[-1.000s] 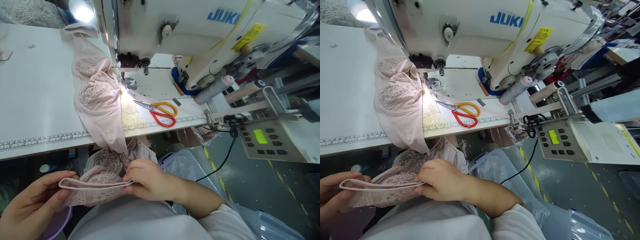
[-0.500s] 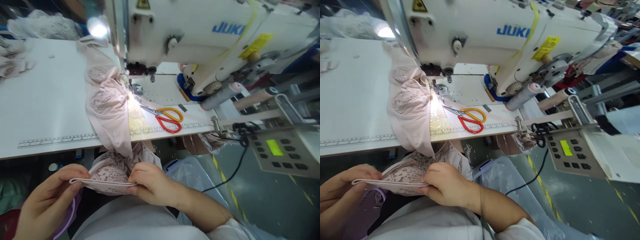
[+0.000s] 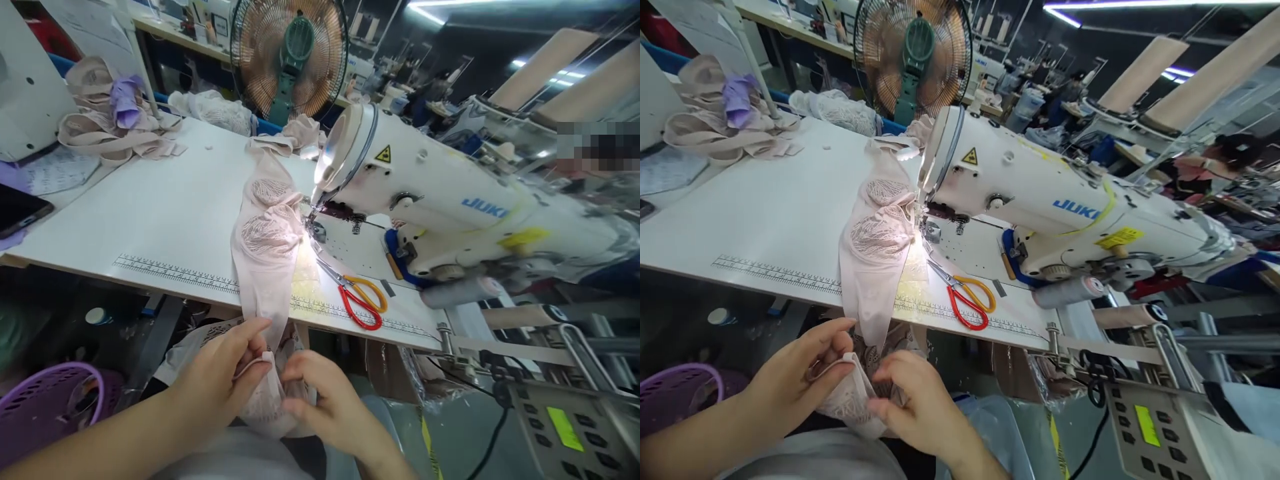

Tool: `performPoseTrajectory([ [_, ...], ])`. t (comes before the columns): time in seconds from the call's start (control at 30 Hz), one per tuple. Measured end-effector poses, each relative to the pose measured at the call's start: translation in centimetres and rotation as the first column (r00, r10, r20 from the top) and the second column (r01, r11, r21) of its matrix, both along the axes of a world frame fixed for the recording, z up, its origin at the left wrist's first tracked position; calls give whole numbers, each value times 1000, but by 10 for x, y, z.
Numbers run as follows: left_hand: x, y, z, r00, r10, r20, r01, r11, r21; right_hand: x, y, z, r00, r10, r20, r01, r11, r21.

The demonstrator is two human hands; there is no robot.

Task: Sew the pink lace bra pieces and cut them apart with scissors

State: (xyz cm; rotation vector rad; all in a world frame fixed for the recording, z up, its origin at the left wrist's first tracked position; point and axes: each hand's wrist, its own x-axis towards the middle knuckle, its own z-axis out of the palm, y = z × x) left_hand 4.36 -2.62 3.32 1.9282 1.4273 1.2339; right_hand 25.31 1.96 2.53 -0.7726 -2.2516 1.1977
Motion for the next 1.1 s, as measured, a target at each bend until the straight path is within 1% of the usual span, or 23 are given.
performPoseTrajectory([
  [0.07,4,2,3,998,-22,-52,25,999,44,-7,7,14,994,-72,-78,72,997,-11],
  [0.17,8,4,4,993,-31,-114,37,998,59,-20,15,29,986,-98,-135,95,995,-25],
  [0.27,10,4,0,994,-15,-110,20,999,46,-29,20,34,987,-71,-146,68,997,-25],
  [0.33,10,5,-2,999,-24,-49,25,1000,19,-31,22,33,982,-48,-181,39,998,-51],
  [0.4,7,7,-2,997,-61,40,64,996,-68,-31,25,31,972,-40,-232,16,995,-103],
  [0.47,4,9,-3,986,-112,127,137,969,-204,-30,26,28,958,-48,-281,4,988,-155],
  [0.53,2,10,-3,969,-146,199,209,916,-344,-29,27,26,946,-65,-316,9,985,-175],
  [0.6,2,12,-2,951,-137,278,253,863,-438,-30,27,23,933,-83,-350,26,986,-164],
  [0.67,4,14,3,928,-106,357,284,823,-492,-32,27,21,922,-100,-373,43,987,-156],
  [0.8,9,20,15,889,-30,458,311,773,-553,-37,25,14,905,-142,-401,73,981,-181],
  [0.87,10,22,17,883,9,469,300,757,-581,-40,24,11,896,-169,-410,96,976,-194],
  [0.93,9,23,13,885,21,464,293,751,-592,-41,22,10,899,-187,-397,117,974,-194],
  [1.0,7,23,7,887,23,462,289,752,-593,-37,24,14,928,-170,-331,133,982,-131],
  [1.07,3,23,0,888,36,459,287,736,-613,-24,31,20,969,-156,-193,165,986,36],
  [1.1,-1,23,-2,892,55,449,273,726,-631,-14,37,23,978,-183,-103,196,970,144],
])
